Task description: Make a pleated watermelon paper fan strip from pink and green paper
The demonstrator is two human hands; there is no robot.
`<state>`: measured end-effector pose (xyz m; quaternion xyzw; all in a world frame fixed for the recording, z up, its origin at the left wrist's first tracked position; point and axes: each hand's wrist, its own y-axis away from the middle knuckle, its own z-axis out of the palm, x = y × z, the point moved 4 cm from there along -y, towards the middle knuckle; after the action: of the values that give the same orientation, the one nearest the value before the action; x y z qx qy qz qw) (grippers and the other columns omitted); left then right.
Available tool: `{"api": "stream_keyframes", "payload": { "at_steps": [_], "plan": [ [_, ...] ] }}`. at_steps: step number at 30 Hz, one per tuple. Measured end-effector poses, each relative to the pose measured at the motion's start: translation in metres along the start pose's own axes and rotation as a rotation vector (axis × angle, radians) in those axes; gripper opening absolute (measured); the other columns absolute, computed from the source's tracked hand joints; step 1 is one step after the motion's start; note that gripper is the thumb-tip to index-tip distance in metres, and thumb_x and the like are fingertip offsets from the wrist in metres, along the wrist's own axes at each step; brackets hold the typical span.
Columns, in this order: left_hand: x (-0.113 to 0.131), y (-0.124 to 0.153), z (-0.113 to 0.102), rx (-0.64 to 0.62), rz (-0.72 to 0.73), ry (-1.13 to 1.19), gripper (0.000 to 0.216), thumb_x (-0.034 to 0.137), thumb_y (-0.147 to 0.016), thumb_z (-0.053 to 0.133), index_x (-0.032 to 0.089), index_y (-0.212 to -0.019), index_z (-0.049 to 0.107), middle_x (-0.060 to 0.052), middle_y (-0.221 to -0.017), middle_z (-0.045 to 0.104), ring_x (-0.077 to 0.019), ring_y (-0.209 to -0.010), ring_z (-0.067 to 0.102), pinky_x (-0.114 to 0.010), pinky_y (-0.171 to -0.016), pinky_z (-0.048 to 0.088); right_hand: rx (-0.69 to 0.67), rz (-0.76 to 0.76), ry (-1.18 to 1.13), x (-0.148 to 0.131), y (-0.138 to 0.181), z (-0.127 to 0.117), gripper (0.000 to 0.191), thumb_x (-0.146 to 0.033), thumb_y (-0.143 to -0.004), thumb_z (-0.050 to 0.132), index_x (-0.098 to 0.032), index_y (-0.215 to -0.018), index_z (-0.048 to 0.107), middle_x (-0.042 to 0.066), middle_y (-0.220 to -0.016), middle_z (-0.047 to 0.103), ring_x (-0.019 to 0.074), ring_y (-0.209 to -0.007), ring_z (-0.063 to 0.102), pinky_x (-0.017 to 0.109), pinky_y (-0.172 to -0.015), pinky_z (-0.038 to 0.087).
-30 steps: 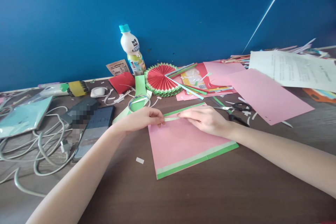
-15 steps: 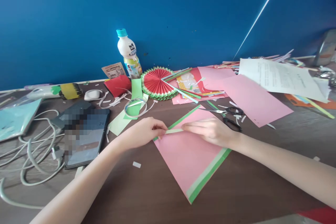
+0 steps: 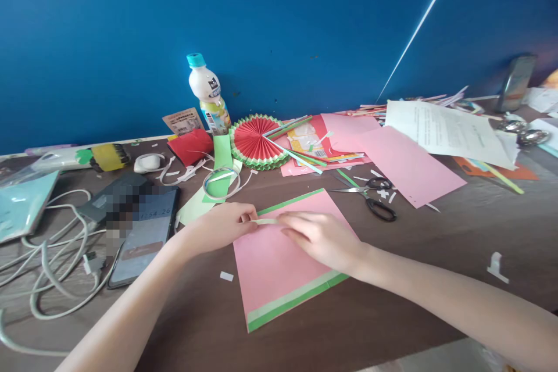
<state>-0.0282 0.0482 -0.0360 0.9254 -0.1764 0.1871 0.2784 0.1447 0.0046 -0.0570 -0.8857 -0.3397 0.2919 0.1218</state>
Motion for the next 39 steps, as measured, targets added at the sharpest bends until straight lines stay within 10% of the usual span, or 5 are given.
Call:
{"api": "stream_keyframes", "payload": {
  "at_steps": [12,18,26,39],
  "plan": [
    [0.005,-0.004,0.007,0.141,0.124,-0.019,0.012,0.022,-0.072,0.051,0.023,-0.082,0.057,-0.003,-0.086,0.059,-0.0212,-0.086,0.055,-0.029,-0.072,0.039,0.190,0.284,0.278,0.116,0.022,-0.047,0.011,-0.013,-0.081,0.044,-0.019,-0.086,0.052,0.009,-0.085,0.057,0.0243,-0.079,0.055,0.042,-0.071,0.046],
    [0.013,-0.009,0.012,0.168,0.141,0.062,0.013,0.023,-0.073,0.051,0.022,-0.085,0.058,-0.003,-0.089,0.058,-0.0207,-0.087,0.055,-0.029,-0.076,0.040,0.305,0.321,0.097,0.110,0.011,-0.064,0.009,-0.016,-0.080,0.046,-0.019,-0.081,0.054,0.007,-0.083,0.058,0.0200,-0.075,0.056,0.035,-0.068,0.045],
    [0.012,-0.005,0.006,0.113,0.157,0.125,0.018,0.031,-0.078,0.047,0.022,-0.087,0.060,0.002,-0.078,0.059,-0.0145,-0.070,0.053,-0.024,-0.063,0.037,-0.355,0.420,-0.320,0.047,-0.028,-0.031,0.029,-0.044,-0.084,0.047,-0.020,-0.085,0.062,0.002,-0.083,0.065,0.0160,-0.074,0.057,0.028,-0.066,0.040],
    [-0.018,-0.006,-0.011,0.050,-0.009,0.327,0.017,0.032,-0.074,0.052,0.019,-0.081,0.061,0.003,-0.070,0.068,-0.0136,-0.069,0.060,-0.022,-0.063,0.043,-0.543,0.496,-0.470,0.047,-0.043,-0.010,0.024,-0.038,-0.076,0.054,-0.016,-0.068,0.054,-0.002,-0.059,0.051,0.0094,-0.053,0.044,0.023,-0.052,0.032]
  ]
}}
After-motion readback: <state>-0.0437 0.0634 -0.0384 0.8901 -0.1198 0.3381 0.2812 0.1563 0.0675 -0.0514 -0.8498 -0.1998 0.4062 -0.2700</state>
